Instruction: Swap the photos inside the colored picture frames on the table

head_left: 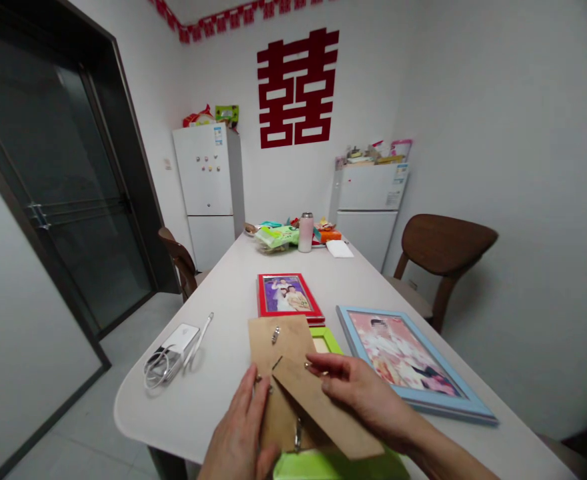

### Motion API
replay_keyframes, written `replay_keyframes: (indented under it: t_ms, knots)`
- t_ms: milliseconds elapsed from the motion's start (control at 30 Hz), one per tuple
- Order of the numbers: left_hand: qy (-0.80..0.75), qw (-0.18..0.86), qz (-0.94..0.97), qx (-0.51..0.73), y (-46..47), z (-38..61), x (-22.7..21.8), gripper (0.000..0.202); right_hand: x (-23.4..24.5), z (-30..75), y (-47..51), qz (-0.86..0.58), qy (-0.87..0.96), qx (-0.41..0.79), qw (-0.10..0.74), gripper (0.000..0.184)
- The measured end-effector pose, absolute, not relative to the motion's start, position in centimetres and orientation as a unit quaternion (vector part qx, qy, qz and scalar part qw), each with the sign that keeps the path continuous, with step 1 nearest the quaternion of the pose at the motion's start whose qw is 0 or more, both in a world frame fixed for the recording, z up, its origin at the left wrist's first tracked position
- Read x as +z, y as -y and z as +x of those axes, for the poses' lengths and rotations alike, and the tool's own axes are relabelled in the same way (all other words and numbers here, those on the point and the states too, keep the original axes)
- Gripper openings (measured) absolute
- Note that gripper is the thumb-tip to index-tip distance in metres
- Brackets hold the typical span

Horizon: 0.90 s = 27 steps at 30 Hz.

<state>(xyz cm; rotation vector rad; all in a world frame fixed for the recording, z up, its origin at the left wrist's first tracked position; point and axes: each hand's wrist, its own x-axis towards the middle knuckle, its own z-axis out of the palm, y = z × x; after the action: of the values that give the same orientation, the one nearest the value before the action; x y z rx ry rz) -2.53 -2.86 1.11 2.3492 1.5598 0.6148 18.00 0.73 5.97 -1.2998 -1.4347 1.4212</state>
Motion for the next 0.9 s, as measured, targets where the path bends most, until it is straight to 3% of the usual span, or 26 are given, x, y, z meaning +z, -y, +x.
replay_keyframes:
  t_ms: [400, 733, 900]
  knots:
    - [-0.518, 0.247, 0.815, 0.074, 1.8, 2.0, 1.9, 0.085, 2.6, 21.8, -1.8, -0.552, 0.62, 0.49, 0.268, 0.041]
    - [-0.515, 0.19, 0.825, 0.134, 0.8, 0.6, 0.5, 0.063, 1.5, 20.7, -2.4, -0.541, 0.783, 0.162, 0.261, 0.03]
    - [-0.456, 0.167, 0.854, 0.187, 1.4, 0.3, -2.0, 0.078, 1.2, 21.9, -3.3, -0.577, 0.772, 0.114, 0.24, 0.028]
